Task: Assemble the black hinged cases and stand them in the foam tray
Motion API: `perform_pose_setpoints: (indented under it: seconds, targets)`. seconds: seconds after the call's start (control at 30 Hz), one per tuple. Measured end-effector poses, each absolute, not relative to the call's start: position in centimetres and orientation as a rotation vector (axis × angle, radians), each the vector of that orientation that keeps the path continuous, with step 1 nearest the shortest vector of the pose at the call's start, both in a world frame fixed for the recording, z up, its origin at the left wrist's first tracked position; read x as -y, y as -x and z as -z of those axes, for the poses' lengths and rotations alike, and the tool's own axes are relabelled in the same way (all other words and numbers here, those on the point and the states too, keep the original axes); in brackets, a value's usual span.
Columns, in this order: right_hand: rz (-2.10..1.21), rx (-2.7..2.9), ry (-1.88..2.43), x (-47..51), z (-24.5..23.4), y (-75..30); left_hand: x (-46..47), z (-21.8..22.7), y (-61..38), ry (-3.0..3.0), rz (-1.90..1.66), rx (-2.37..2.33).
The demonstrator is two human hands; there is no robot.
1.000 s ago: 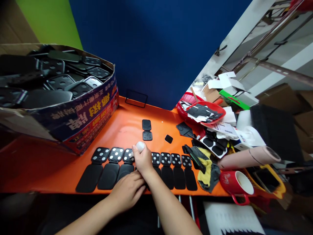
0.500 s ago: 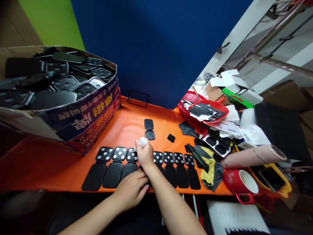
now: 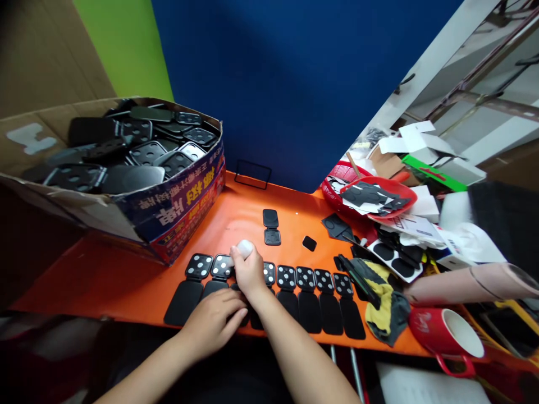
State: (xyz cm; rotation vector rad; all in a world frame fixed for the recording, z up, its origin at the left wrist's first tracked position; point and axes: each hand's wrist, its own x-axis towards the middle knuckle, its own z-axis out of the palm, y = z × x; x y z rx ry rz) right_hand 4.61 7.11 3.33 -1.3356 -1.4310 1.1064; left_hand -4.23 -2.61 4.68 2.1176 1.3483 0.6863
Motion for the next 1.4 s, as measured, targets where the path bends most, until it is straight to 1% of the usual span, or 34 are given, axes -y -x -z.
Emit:
perform_pose_setpoints:
  seconds: [0.2, 0.47, 0.7, 0.87, 0.93, 1.03, 1.23, 1.4]
  targets:
    - [-0.945, 1.587, 1.328, -6.7, -3.0, -4.2, 3.0, -3.2, 5.2, -2.089, -0.713, -1.406]
    - [-1.111, 1.421, 1.362, -7.7, -3.3, -3.4, 3.0, -2.8, 5.1, -2.087, -0.719, -1.42]
    - [-1.006, 1.521, 1.333, -8.4, -2.8, -2.9, 2.8, -2.8, 5.1, -2.047, -0.733, -1.412]
    - [-1.225, 1.251, 1.353, -8.4, -3.3, -2.5, 2.8, -4.6, 6.1, -2.033, -0.683, -1.323]
    - [-1.289, 1.229, 1.342, -8.0, -3.6, -1.7, 2.9, -5.2, 6.9, -2.041, -0.678, -1.316]
    - [-1.282, 1.333, 1.306, -7.0, -3.6, -0.2, 3.3, -5.1, 8.3, -2.035, -0.672, -1.33]
    - [-1.11, 1.631, 1.233, -6.0, -3.2, 1.0, 3.6, -3.4, 9.4, -1.985, -0.682, -1.327]
    - [-1.096, 1.637, 1.259, -6.7, -3.1, 0.9, 3.4, -3.2, 9.3, -1.956, -0.677, -1.356]
